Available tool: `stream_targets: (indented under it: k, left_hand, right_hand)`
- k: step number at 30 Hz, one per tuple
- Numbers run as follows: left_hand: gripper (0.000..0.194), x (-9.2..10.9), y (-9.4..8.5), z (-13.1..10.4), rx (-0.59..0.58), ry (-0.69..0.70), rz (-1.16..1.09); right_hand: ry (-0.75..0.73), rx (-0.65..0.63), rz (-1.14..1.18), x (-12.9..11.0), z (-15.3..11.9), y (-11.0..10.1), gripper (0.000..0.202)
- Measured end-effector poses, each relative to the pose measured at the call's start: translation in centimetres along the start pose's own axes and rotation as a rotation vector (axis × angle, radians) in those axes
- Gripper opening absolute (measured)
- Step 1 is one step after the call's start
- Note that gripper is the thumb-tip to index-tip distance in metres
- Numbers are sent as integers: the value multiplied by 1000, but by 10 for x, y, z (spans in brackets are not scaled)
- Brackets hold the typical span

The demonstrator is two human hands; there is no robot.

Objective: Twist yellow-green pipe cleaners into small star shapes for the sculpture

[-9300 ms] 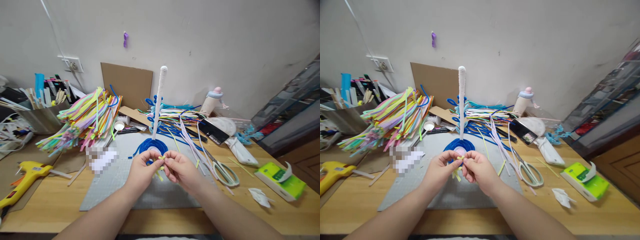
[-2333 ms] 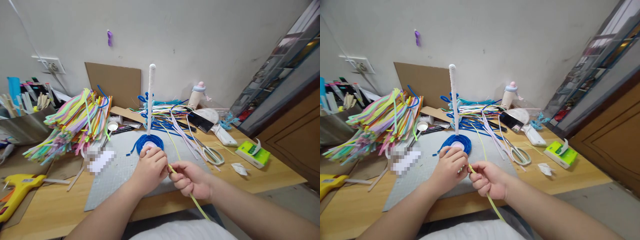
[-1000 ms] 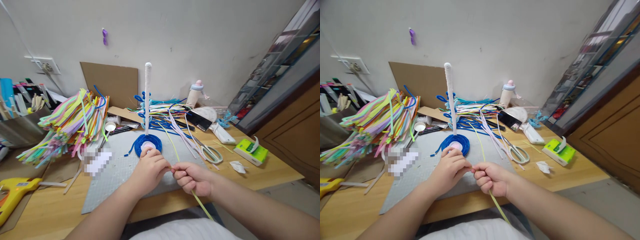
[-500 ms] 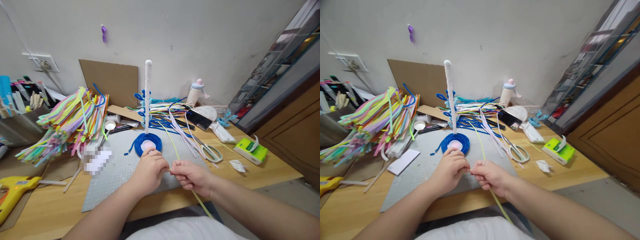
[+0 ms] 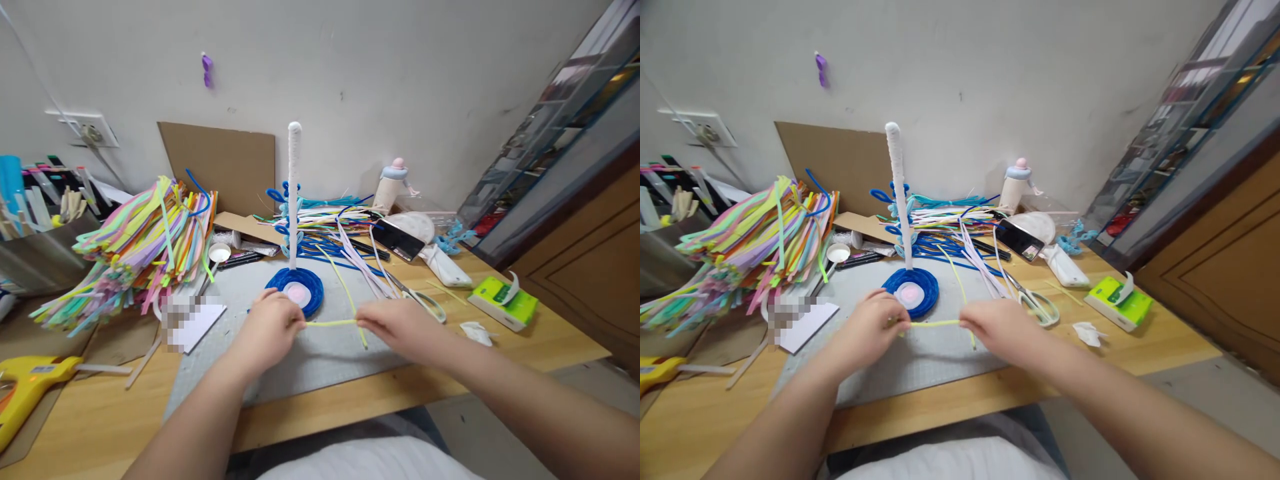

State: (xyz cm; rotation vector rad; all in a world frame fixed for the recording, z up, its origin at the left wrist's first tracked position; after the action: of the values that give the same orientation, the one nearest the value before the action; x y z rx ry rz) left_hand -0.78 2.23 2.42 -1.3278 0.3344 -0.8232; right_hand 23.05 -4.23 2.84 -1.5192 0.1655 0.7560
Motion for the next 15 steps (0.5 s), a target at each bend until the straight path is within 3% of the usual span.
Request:
stream_targets:
  k: [3,5,7,9,11,13,15]
  left_hand:
    - [16,-27,-8,-4,-20,-114,122]
    - [16,-36,-10,-5,3,-167,199]
    - [11,-32,-12,-5,123,-212,257]
    - [14,-13,-12,-5,328,-219,257]
    - [17,13,-6,-5,374,-29,143]
    - [17,39,4,-7,324,273,24]
    - [21,58,17,-10,311,443,3]
  right_hand:
    - [99,-46,152,17,2,-13,21]
    - [157,-81,312,25,2,-9,20]
    - [269,-120,563,27,2,3,21]
    - [439,-182,941,24,4,19,22]
    - [544,-273,1327,16,8,32,18]
    - [565,-334,1631,7,15,39,11]
    - [566,-342,1846,0,23,44,13]
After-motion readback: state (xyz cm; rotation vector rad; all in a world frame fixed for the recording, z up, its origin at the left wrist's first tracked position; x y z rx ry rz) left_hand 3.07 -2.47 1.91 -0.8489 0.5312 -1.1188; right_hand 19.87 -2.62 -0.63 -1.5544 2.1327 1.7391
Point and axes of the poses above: each hand's wrist, its own z-axis towards the middle knuckle, its own y-axis out of the palm, x = y × z, the point moved 1 cm from there along z, towards the middle knuckle, and after that the axes turned 10 degrees about z, right-handed, at the moved point
